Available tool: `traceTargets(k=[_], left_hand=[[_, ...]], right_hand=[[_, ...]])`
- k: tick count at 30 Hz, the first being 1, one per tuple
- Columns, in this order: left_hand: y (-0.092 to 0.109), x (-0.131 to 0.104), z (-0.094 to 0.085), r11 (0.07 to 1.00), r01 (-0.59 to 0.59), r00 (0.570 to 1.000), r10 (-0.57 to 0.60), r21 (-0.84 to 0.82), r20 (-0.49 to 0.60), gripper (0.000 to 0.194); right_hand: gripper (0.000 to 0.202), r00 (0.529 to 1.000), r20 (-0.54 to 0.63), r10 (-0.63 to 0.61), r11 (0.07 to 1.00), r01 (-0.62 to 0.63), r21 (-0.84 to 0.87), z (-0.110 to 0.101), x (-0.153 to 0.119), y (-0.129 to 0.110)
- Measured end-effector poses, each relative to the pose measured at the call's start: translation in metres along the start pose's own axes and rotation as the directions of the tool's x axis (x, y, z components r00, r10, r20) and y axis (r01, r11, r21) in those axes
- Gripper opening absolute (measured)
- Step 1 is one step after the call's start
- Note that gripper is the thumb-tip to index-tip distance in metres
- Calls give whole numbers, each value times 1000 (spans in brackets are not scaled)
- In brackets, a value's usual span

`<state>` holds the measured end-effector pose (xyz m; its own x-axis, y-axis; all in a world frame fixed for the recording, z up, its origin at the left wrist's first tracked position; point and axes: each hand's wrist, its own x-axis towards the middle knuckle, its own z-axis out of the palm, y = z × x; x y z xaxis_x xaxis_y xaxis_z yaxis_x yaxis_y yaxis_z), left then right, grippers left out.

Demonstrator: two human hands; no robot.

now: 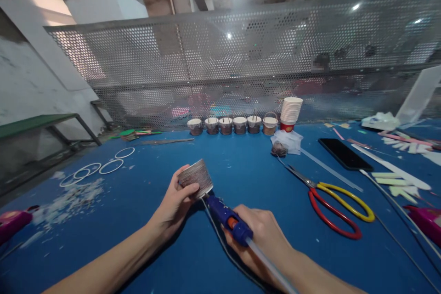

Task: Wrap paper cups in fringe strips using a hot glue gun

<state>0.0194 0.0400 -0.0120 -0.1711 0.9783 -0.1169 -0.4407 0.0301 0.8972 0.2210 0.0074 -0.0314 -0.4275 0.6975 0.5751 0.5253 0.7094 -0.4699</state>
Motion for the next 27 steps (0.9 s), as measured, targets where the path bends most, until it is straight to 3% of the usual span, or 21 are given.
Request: traceTargets(k=[4, 9, 15, 20, 27], left_hand=[[-1, 1, -1, 1000, 15, 1000, -15, -14, 17, 65], [0, 0, -2, 1000, 23, 999, -22, -21, 45, 62], [1, 2, -4, 999, 40, 998, -38, -33, 48, 59], [1, 2, -5, 998, 51, 996, -47, -41, 81, 60], [1, 3, -7, 996, 70, 993, -64, -62, 95, 60]], right_hand=[[18, 998, -2, 55, 998, -55, -5, -3, 1, -2], [18, 1000, 9, 27, 999, -27, 33, -3, 0, -4], [23, 978, 61, 197, 974, -203, 101, -8, 1, -4], [23, 979, 83, 188, 971, -198, 133, -11, 5, -8], [29, 946, 128, 299, 937, -316, 151, -13, 4, -7]])
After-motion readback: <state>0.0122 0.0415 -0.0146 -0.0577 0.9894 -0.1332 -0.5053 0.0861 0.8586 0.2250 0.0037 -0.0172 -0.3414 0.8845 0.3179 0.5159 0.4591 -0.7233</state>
